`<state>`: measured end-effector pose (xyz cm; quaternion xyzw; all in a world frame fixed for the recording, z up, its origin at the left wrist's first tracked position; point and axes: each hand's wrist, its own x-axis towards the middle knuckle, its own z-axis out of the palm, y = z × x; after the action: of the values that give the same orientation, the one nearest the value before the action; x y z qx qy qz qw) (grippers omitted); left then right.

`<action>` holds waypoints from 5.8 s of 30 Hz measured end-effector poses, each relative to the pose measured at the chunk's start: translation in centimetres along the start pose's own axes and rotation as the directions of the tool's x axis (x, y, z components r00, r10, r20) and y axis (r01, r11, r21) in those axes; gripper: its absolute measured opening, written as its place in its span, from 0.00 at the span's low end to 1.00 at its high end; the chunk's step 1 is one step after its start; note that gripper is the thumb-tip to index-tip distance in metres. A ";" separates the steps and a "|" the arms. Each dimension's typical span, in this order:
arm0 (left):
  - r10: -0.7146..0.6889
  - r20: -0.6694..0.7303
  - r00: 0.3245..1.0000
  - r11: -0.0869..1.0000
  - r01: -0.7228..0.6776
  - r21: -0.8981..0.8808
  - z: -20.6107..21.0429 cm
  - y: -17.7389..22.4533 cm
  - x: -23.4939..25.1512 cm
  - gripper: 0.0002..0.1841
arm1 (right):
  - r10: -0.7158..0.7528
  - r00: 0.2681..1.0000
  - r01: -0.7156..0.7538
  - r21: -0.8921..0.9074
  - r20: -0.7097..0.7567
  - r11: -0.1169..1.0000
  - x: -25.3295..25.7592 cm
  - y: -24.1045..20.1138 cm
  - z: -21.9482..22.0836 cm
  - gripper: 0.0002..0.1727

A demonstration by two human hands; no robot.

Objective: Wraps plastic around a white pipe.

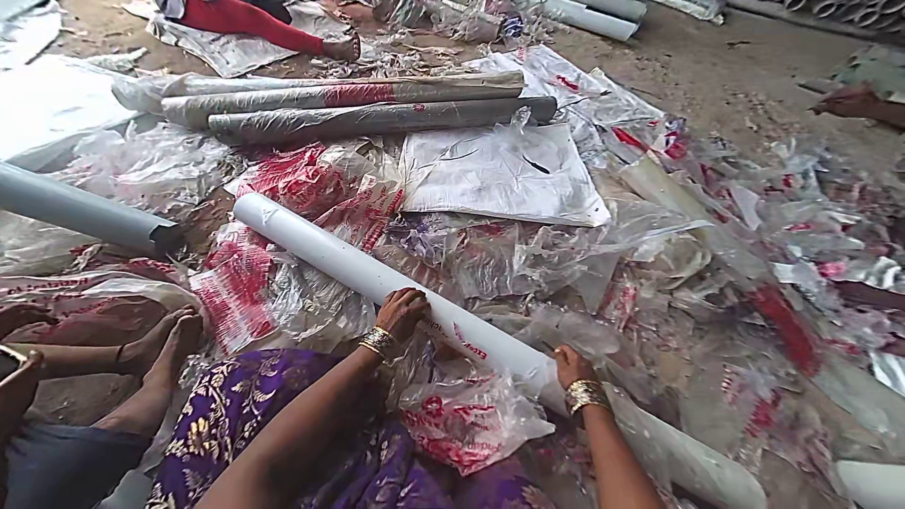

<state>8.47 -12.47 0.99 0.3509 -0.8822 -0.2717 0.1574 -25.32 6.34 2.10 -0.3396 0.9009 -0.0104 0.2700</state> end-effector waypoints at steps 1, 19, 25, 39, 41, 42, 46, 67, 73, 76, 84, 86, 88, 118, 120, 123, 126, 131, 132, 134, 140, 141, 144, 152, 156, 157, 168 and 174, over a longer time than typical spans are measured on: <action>0.043 0.002 0.999 0.999 -0.043 -0.015 0.4 0.4 0.0 0.13 | 0.008 1.000 -0.008 -0.004 0.002 1.000 0.0 0.0 0.0 0.23; -0.006 0.801 0.598 1.000 -0.021 0.023 2.4 9.3 -3.8 0.19 | 0.025 1.000 -0.025 -0.044 -0.008 0.999 -0.8 0.2 0.7 0.25; 0.209 -0.354 0.912 0.976 -0.215 0.024 -1.4 6.1 -0.7 0.09 | -0.001 0.998 0.000 -0.012 -0.062 1.000 -0.6 0.7 1.0 0.24; -0.192 -0.081 0.978 0.941 0.207 0.266 -0.8 -0.3 -1.6 0.12 | -0.074 0.993 0.075 0.003 -0.091 0.997 -0.9 1.6 1.4 0.25; -0.180 -0.150 0.972 0.933 0.217 0.289 -0.4 -0.1 -1.6 0.11 | -0.078 0.993 0.079 0.009 -0.091 0.997 -1.0 1.5 1.3 0.25; -0.216 -0.128 0.968 0.927 0.244 0.283 -0.5 0.1 -1.5 0.13 | -0.075 0.993 0.077 0.013 -0.092 0.997 -1.1 1.4 1.3 0.25; -0.446 0.125 0.887 0.884 0.414 0.216 -1.7 1.6 -0.8 0.19 | -0.069 0.992 0.072 0.018 -0.102 0.997 -1.2 1.5 1.4 0.24; -0.361 0.060 0.931 0.916 0.342 0.212 -0.6 1.9 -1.2 0.17 | -0.078 0.991 0.080 0.016 -0.108 0.997 -1.0 1.7 1.7 0.23; -0.328 -0.024 0.944 0.909 0.322 0.265 -0.2 2.7 -1.5 0.13 | -0.040 0.987 0.043 0.018 -0.158 0.999 -1.0 1.3 2.3 0.21; -0.358 -0.006 0.934 0.907 0.350 0.233 -0.5 2.2 -0.9 0.15 | -0.038 0.985 0.041 0.013 -0.166 0.999 -1.0 1.0 2.0 0.21; -0.470 0.058 0.881 0.877 0.474 -0.084 -3.4 0.9 -0.3 0.17 | -0.034 0.984 0.038 0.022 -0.175 0.999 -0.7 1.0 2.0 0.20; -0.480 0.075 0.874 0.871 0.485 -0.081 -3.5 0.6 -0.8 0.20 | -0.028 0.985 0.033 0.028 -0.172 0.999 -0.9 1.0 2.2 0.19; -0.447 0.037 0.894 0.893 0.448 -0.043 -2.8 0.5 -1.0 0.21 | -0.032 0.984 0.038 0.028 -0.174 0.999 -0.9 1.0 2.0 0.19; -0.488 0.341 0.803 0.867 0.401 0.296 -1.2 4.8 -3.0 0.20 | -0.004 0.990 0.008 0.025 -0.140 1.000 -1.3 0.6 1.5 0.20; -0.449 0.338 0.827 0.889 0.377 0.259 -1.0 4.9 -3.5 0.20 | 0.003 0.991 0.000 0.021 -0.135 1.000 -1.2 0.4 1.2 0.20; -0.339 0.133 0.931 0.937 0.322 0.137 -0.8 4.3 -3.7 0.16 | 0.004 0.993 -0.001 0.026 -0.122 1.000 -1.2 0.4 1.3 0.20; -0.250 -0.008 0.968 0.964 0.249 0.093 -0.3 3.0 -2.8 0.17 | -0.003 0.991 0.008 0.035 -0.136 0.999 -1.2 0.5 1.4 0.20; -0.102 -0.151 0.983 0.966 0.134 0.220 1.7 1.4 -2.6 0.11 | -0.005 0.990 0.009 0.030 -0.138 0.999 -1.4 0.4 1.2 0.21; -0.075 -0.188 0.979 0.965 0.119 0.233 1.9 1.4 -2.5 0.08 | -0.005 0.990 0.009 0.029 -0.138 1.000 -1.4 0.4 1.2 0.21; -0.071 -0.212 0.975 0.956 0.127 0.265 2.1 1.6 -2.2 0.07 | -0.005 0.990 0.008 0.024 -0.139 1.000 -1.5 0.4 1.2 0.20; -0.293 0.102 0.951 0.941 0.269 0.203 1.4 3.4 -2.3 0.14 | 0.006 0.991 -0.004 0.013 -0.137 1.000 -1.8 0.1 1.0 0.20; -0.279 0.156 0.947 0.949 0.247 0.198 1.5 3.9 -2.9 0.15 | 0.009 0.991 -0.008 0.012 -0.134 1.000 -1.8 0.1 1.0 0.20; -0.178 0.434 0.883 0.979 0.116 0.165 1.9 5.2 -5.1 0.16 | 0.021 0.993 -0.021 0.007 -0.118 1.000 -1.8 0.0 1.0 0.21; -0.076 0.541 0.838 0.997 0.054 0.057 1.8 6.8 -5.0 0.15 | 0.018 0.993 -0.017 0.008 -0.120 1.000 -1.6 0.3 1.1 0.21; -0.319 0.286 0.904 0.947 0.289 0.141 -1.2 4.4 -3.5 0.20 | 0.022 0.993 -0.021 0.005 -0.114 1.000 -1.5 0.1 0.8 0.21; -0.348 0.217 0.912 0.934 0.316 0.168 -1.5 3.7 -3.4 0.21 | 0.022 0.993 -0.021 0.007 -0.114 1.000 -1.5 0.1 0.9 0.21; -0.262 -0.020 0.965 0.905 0.252 0.343 0.5 2.0 -1.8 0.11 | 0.017 0.992 -0.015 0.017 -0.124 1.000 -1.6 0.1 0.9 0.21; -0.312 0.199 0.929 0.919 0.242 0.313 0.3 2.9 -2.3 0.17 | 0.017 0.993 -0.016 0.011 -0.113 1.000 -1.7 0.0 0.8 0.21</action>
<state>8.40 -8.95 2.22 0.4557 -0.8654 -0.2035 -0.0446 -23.93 7.52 2.23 -0.3296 0.9175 -0.0319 0.2201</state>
